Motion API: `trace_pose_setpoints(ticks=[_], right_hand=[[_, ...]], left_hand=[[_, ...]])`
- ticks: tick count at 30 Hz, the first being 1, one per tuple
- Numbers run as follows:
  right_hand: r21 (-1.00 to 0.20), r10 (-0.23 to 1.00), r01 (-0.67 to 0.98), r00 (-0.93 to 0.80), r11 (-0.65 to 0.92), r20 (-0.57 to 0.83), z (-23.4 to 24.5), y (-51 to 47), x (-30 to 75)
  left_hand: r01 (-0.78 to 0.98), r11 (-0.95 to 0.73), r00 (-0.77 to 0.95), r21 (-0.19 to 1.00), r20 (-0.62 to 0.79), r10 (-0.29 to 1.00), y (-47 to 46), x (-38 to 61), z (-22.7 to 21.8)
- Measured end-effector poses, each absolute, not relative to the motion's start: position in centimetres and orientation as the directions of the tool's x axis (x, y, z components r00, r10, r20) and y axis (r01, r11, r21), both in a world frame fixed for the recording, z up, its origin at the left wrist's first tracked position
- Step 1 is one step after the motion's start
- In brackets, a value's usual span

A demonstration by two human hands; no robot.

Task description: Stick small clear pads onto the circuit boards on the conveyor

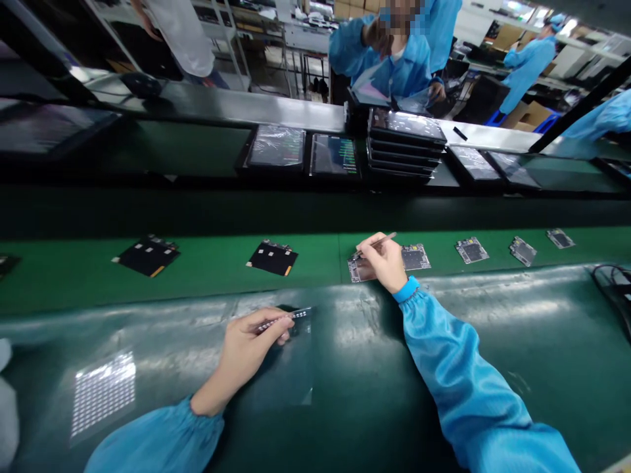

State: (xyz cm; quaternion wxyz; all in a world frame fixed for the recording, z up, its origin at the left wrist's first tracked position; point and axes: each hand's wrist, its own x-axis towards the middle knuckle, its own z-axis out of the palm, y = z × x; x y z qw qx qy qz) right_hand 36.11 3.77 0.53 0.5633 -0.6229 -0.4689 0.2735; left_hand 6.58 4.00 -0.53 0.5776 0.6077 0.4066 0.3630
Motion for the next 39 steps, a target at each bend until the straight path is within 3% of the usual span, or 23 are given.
trace_pose_setpoints(ticks=[3,6,9,11,15,19,22,26,34,36,39], right_hand=[[-0.848,0.945,0.520,0.217,0.100,0.245,1.7,5.4,33.6],[-0.600,0.982,0.797,0.048,0.072,0.181,1.8,7.4,29.4],[-0.374,0.995,0.924,-0.040,0.073,0.093,0.8,8.5,25.9],[-0.312,0.997,0.948,-0.053,0.069,0.060,0.1,8.6,25.0],[-0.373,0.992,0.925,-0.026,0.070,0.122,0.9,8.4,26.5],[-0.500,0.965,0.842,-0.083,0.200,0.247,5.0,8.9,28.2],[-0.449,0.964,0.857,-0.184,0.252,0.191,6.7,10.5,26.6],[-0.343,0.961,0.899,-0.270,0.274,0.059,4.9,14.0,20.3],[-0.186,0.976,0.959,-0.218,0.215,0.004,0.8,18.3,7.7],[-0.195,0.982,0.963,-0.188,0.185,-0.001,1.3,18.5,7.7],[-0.300,0.987,0.940,-0.156,0.163,0.049,3.3,18.8,10.2]], left_hand=[[0.060,0.014,0.405,0.998,-0.037,0.914,3.9,6.7,-0.5],[0.041,0.027,0.390,0.999,-0.041,0.920,3.5,6.7,-0.2],[0.027,0.015,0.369,1.000,-0.024,0.929,3.1,5.7,0.4],[0.027,-0.003,0.355,1.000,-0.007,0.935,2.8,4.5,0.8],[0.051,-0.049,0.315,0.997,0.030,0.948,2.2,1.1,1.0],[0.058,-0.087,0.301,0.995,0.065,0.951,1.7,-1.4,0.8],[0.042,-0.083,0.285,0.996,0.068,0.956,1.2,-2.1,0.6],[0.018,-0.058,0.302,0.998,0.049,0.952,0.7,-2.3,0.4],[-0.063,-0.050,0.258,0.997,0.065,0.964,0.6,-4.0,0.8],[-0.084,-0.025,0.235,0.996,0.044,0.971,0.8,-4.2,1.0],[-0.121,0.016,0.212,0.993,0.010,0.977,0.8,-4.1,1.2]])
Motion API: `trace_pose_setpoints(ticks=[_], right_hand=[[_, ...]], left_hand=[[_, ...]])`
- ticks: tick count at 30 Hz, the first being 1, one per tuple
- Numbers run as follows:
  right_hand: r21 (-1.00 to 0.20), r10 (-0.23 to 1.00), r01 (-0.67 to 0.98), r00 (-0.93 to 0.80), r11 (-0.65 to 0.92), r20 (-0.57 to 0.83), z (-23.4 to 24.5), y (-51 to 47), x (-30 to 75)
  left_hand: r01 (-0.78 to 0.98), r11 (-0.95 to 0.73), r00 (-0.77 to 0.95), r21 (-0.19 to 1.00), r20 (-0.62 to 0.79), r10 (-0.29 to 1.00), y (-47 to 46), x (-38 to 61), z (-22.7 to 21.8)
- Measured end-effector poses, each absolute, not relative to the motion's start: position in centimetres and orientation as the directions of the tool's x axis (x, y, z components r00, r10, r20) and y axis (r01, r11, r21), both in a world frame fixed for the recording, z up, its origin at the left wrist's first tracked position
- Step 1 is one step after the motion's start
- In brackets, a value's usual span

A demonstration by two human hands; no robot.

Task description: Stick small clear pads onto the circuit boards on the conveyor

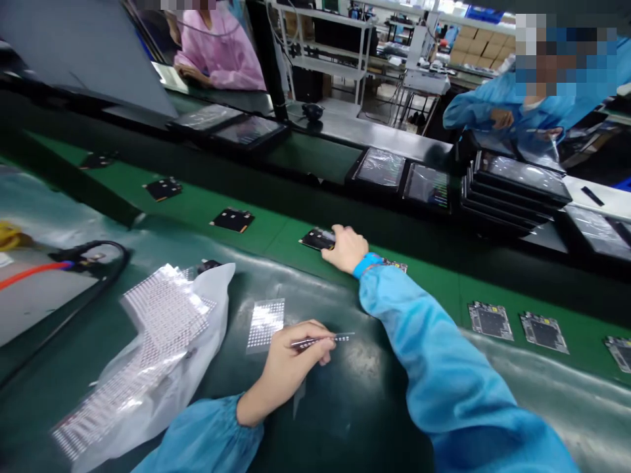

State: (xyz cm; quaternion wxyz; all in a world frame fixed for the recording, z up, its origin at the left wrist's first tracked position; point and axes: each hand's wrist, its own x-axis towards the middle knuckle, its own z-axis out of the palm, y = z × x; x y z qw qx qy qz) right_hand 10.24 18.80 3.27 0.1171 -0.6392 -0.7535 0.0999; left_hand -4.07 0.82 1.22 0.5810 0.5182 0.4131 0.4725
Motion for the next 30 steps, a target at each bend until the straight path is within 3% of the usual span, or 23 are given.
trace_pose_setpoints(ticks=[3,8,11,14,16,20,23,26,30], right_hand=[[-0.432,0.971,0.870,-0.192,0.236,0.143,5.9,19.4,12.6],[-0.430,0.922,0.816,-0.363,0.386,0.139,7.4,20.3,9.8],[-0.531,0.896,0.725,-0.400,0.438,0.192,6.7,19.8,8.2],[-0.765,0.933,0.538,-0.266,0.353,0.243,6.1,17.6,11.0],[-0.884,0.967,0.405,-0.195,0.233,0.166,5.9,15.3,14.9],[-0.961,0.998,0.277,-0.063,-0.007,-0.025,5.4,9.4,22.0],[-0.987,0.988,-0.071,-0.056,-0.146,-0.142,5.1,5.6,24.1],[-0.954,0.989,-0.262,-0.067,-0.144,-0.131,4.8,3.0,24.3],[-0.954,0.992,-0.280,0.031,-0.106,-0.120,4.1,1.4,24.3]], left_hand=[[-0.136,0.017,0.206,0.991,0.011,0.979,0.8,-3.9,1.1],[-0.105,0.024,0.194,0.994,-0.003,0.981,1.2,-4.0,0.4],[-0.078,0.056,0.167,0.995,-0.043,0.985,1.7,-4.0,0.2],[-0.056,0.103,0.140,0.993,-0.094,0.986,2.1,-3.7,-0.1],[-0.028,0.123,0.141,0.992,-0.117,0.983,2.3,-3.2,-0.4],[0.057,0.108,0.200,0.993,-0.117,0.973,2.6,-1.7,-1.1],[0.091,0.069,0.266,0.993,-0.091,0.960,3.1,-0.1,-1.3],[0.100,0.048,0.315,0.994,-0.077,0.946,3.6,1.8,-1.1],[0.115,0.024,0.358,0.993,-0.064,0.932,3.8,3.6,-0.8]])
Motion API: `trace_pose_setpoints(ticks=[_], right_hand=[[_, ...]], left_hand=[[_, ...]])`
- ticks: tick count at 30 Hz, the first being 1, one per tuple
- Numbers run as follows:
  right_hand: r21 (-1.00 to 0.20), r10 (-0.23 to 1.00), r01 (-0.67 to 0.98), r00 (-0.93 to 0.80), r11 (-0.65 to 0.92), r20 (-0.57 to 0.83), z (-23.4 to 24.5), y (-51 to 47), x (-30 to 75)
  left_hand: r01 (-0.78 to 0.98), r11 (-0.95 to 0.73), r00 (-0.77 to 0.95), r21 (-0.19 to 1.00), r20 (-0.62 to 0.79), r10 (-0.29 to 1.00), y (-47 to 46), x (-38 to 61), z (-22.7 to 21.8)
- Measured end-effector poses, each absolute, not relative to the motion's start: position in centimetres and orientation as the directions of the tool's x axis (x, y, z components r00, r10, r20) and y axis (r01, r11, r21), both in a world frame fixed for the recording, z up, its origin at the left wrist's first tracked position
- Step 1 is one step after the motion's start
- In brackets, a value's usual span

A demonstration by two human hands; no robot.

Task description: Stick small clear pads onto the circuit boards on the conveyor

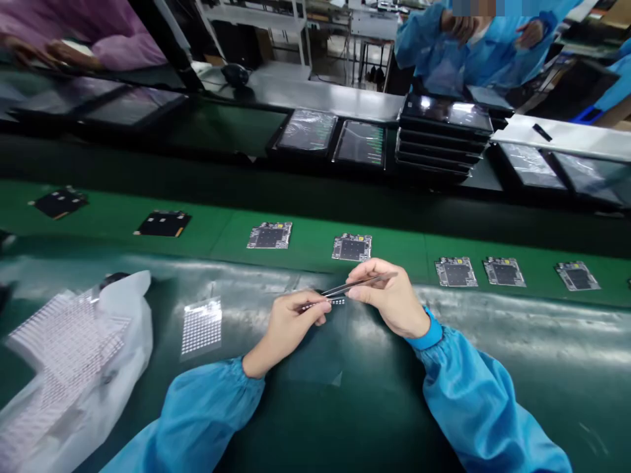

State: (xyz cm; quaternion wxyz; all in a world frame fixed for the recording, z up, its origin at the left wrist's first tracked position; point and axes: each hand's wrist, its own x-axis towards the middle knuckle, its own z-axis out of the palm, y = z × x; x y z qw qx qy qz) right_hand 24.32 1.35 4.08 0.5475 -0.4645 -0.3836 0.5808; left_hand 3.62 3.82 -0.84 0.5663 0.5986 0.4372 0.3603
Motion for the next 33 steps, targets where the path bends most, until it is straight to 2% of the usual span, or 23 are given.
trace_pose_setpoints(ticks=[9,12,16,22,33], right_hand=[[-0.867,0.985,-0.470,-0.026,-0.163,-0.172,3.5,0.6,24.7],[-0.904,0.990,-0.410,0.020,-0.122,-0.142,3.4,0.3,24.2],[-0.965,0.995,-0.247,0.026,-0.086,-0.095,3.6,-0.2,23.6],[-0.995,0.988,-0.059,0.125,-0.081,-0.088,4.0,-0.4,22.8],[-0.997,0.991,-0.007,0.102,-0.081,-0.081,3.6,-0.2,22.7]], left_hand=[[0.108,0.020,0.388,0.994,-0.061,0.920,3.8,3.9,-0.8],[0.103,0.023,0.384,0.994,-0.061,0.921,3.8,3.9,-0.8],[0.112,0.024,0.384,0.993,-0.065,0.921,3.8,3.9,-1.0],[0.116,0.017,0.396,0.993,-0.062,0.916,3.8,3.8,-1.2],[0.130,-0.004,0.410,0.992,-0.051,0.911,3.7,3.7,-1.0]])
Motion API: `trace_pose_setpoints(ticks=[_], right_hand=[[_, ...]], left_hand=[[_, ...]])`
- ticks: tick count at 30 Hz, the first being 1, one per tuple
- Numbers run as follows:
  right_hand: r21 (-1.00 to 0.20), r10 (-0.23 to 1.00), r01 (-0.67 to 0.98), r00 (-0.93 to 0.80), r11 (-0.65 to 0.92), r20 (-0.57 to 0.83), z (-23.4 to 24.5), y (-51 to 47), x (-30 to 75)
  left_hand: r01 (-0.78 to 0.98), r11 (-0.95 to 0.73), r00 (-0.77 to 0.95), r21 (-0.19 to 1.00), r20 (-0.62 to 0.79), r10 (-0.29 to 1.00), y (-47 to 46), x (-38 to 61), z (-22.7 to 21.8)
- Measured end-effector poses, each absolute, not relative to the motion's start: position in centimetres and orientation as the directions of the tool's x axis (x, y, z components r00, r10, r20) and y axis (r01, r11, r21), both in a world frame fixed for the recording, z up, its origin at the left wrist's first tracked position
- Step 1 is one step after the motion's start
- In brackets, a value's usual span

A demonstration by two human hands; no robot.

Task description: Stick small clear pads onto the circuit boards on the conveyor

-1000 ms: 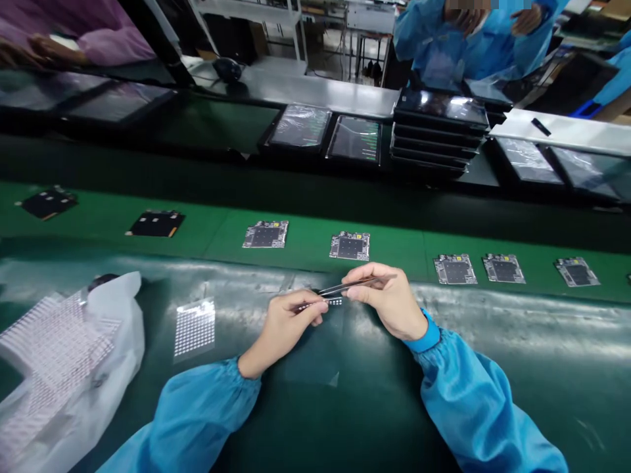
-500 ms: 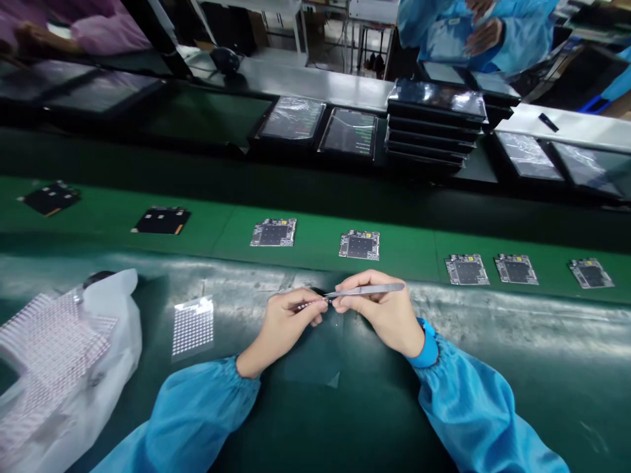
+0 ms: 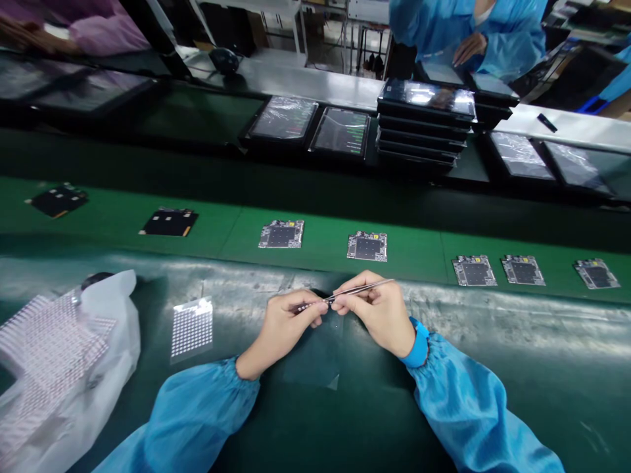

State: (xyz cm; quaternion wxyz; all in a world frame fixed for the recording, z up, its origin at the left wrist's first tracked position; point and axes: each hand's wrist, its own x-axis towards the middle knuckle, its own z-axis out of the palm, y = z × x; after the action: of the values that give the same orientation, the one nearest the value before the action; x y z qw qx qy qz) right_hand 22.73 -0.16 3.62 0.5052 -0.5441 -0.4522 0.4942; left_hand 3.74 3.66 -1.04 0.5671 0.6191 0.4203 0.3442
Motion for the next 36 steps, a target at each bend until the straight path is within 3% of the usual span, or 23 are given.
trace_pose_setpoints(ticks=[9,16,27,36], right_hand=[[-0.999,0.991,0.023,0.130,-0.045,-0.042,3.7,-0.1,22.9],[-1.000,0.933,0.005,0.358,0.019,0.020,2.7,5.1,27.9],[-0.988,0.893,0.024,0.431,-0.156,-0.131,-1.0,10.7,31.6],[-0.987,0.880,0.042,0.459,-0.156,-0.120,-1.6,10.6,32.3]], left_hand=[[0.149,-0.011,0.408,0.989,-0.051,0.912,3.7,3.8,-0.9],[0.150,-0.058,0.391,0.987,-0.006,0.920,4.1,3.9,-0.7],[0.169,-0.105,0.393,0.980,0.031,0.919,4.3,3.8,-0.8],[0.164,-0.112,0.393,0.980,0.039,0.919,4.3,3.8,-0.5]])
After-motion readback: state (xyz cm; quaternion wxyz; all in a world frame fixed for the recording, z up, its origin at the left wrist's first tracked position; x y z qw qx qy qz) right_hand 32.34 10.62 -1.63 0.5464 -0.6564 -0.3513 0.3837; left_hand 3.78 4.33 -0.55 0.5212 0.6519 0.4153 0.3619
